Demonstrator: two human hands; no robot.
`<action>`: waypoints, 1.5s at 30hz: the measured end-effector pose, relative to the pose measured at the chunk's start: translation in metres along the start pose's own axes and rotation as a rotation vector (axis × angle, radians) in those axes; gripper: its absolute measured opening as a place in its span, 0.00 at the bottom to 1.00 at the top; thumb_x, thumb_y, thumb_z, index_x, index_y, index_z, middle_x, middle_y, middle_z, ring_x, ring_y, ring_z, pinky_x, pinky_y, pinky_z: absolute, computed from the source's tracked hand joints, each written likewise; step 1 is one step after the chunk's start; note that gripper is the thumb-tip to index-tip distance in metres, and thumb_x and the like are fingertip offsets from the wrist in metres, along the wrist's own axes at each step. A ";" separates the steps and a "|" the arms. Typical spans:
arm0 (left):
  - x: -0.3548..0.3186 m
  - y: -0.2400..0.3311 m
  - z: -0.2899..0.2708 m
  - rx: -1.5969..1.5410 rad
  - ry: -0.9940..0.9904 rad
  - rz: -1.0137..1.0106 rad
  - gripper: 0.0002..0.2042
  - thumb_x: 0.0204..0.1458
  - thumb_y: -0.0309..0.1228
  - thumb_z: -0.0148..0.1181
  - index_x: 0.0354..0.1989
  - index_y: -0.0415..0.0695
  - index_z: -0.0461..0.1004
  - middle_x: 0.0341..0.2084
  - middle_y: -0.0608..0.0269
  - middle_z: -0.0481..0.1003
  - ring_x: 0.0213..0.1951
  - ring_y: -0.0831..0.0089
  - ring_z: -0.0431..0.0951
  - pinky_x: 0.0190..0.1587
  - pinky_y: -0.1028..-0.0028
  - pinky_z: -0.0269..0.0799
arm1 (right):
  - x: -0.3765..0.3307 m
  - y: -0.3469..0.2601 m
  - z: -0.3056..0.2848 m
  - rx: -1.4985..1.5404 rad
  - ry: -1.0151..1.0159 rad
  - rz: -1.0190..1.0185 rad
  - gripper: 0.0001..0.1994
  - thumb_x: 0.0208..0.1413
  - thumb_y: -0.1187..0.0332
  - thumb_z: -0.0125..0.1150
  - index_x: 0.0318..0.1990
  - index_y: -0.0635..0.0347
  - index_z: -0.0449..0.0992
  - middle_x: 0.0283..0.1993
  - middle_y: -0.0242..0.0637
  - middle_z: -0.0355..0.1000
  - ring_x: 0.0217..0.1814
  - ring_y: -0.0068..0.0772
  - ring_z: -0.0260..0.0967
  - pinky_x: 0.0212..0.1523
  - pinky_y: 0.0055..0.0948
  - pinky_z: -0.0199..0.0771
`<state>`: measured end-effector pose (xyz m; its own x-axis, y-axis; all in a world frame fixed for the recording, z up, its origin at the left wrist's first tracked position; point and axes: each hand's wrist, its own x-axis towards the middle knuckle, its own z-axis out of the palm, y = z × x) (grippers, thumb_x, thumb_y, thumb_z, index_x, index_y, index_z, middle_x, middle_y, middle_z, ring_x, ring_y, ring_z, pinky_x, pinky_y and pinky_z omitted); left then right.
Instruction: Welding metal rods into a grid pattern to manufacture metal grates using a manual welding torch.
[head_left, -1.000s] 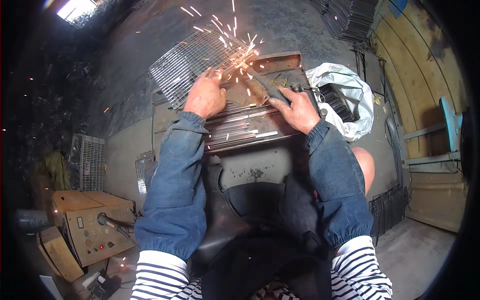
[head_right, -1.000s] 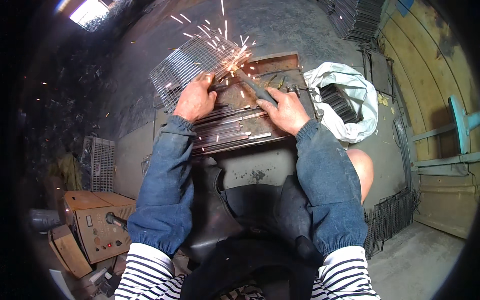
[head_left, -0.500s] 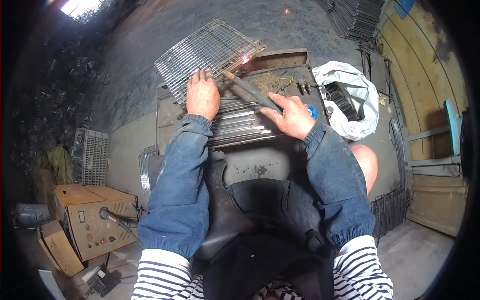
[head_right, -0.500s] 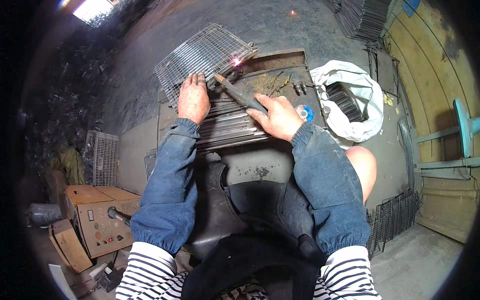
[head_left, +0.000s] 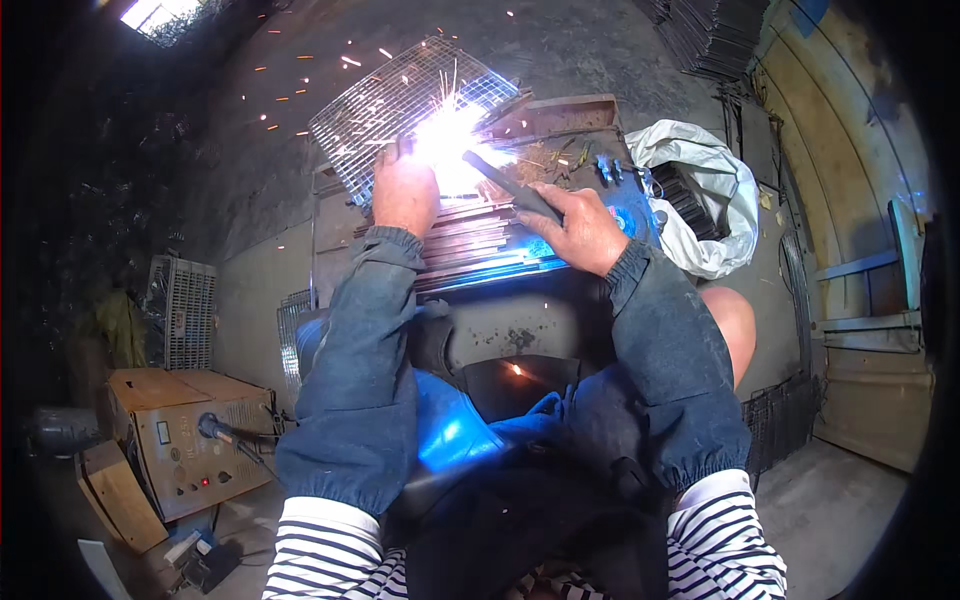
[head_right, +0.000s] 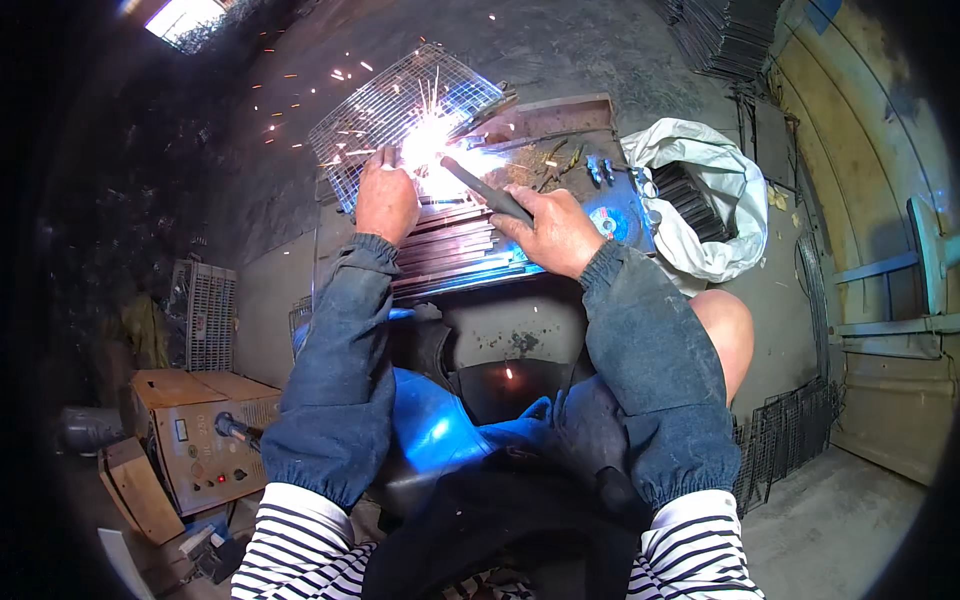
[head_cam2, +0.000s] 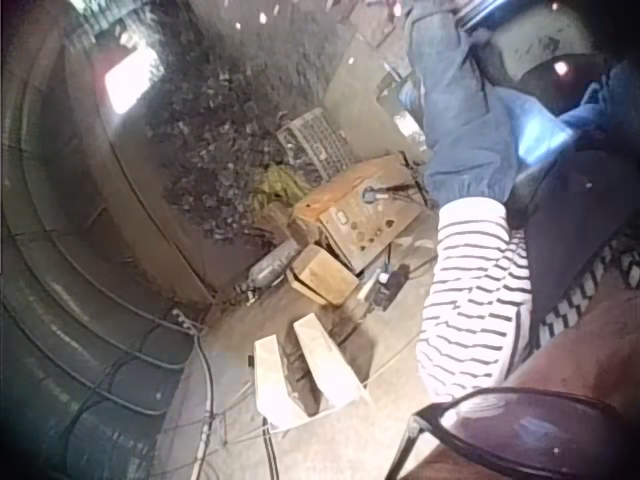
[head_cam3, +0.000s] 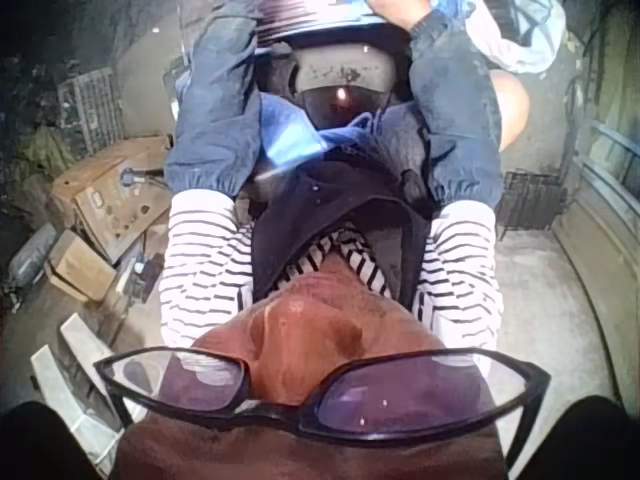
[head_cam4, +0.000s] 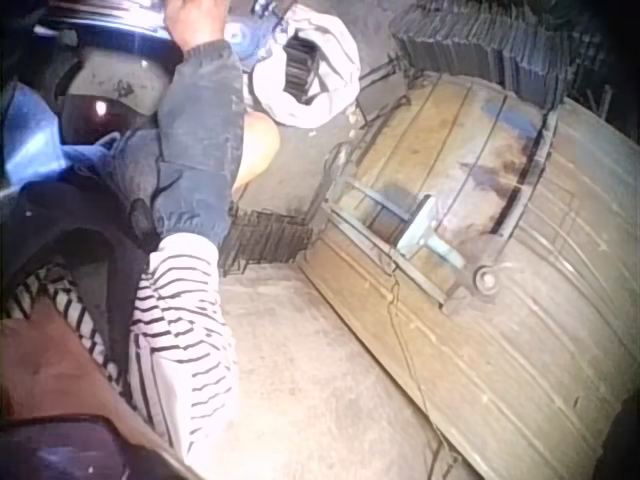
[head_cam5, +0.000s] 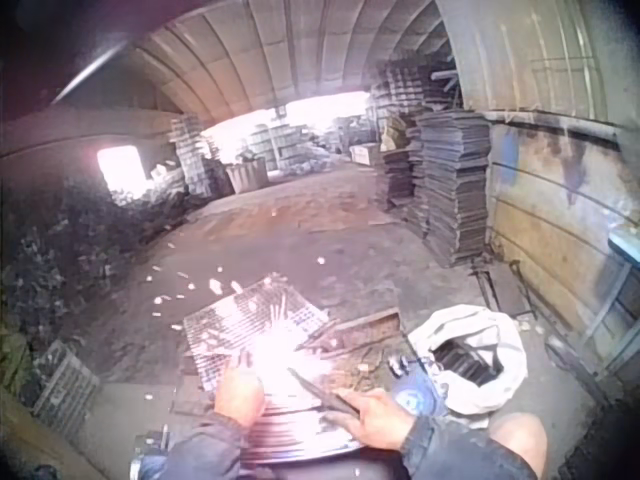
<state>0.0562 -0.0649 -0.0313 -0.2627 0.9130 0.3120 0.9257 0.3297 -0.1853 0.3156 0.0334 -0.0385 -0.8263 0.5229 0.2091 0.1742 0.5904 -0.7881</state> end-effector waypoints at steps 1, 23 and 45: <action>0.000 -0.001 0.001 0.006 0.017 0.024 0.15 0.46 0.29 0.64 0.41 0.34 0.83 0.55 0.39 0.74 0.61 0.48 0.70 0.65 0.58 0.64 | 0.001 0.003 0.003 0.012 0.069 -0.082 0.18 0.59 0.63 0.66 0.52 0.64 0.77 0.37 0.59 0.77 0.40 0.61 0.77 0.40 0.45 0.76; -0.025 -0.003 -0.010 0.112 -0.022 -0.139 0.24 0.58 0.26 0.49 0.62 0.28 0.67 0.60 0.39 0.71 0.65 0.47 0.67 0.67 0.54 0.62 | -0.006 -0.017 0.004 -0.004 -0.006 -0.022 0.25 0.60 0.58 0.66 0.55 0.73 0.75 0.41 0.61 0.78 0.43 0.59 0.79 0.44 0.41 0.78; -0.023 0.004 -0.004 0.309 -0.109 -0.120 0.26 0.58 0.28 0.53 0.63 0.26 0.65 0.60 0.38 0.70 0.65 0.46 0.67 0.68 0.51 0.61 | -0.004 -0.011 0.015 -0.026 0.006 -0.049 0.24 0.61 0.58 0.65 0.54 0.73 0.75 0.36 0.61 0.78 0.40 0.58 0.80 0.41 0.42 0.78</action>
<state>0.0675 -0.0860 -0.0353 -0.4073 0.8782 0.2506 0.7647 0.4780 -0.4323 0.3091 0.0154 -0.0391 -0.8312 0.4963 0.2504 0.1476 0.6313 -0.7614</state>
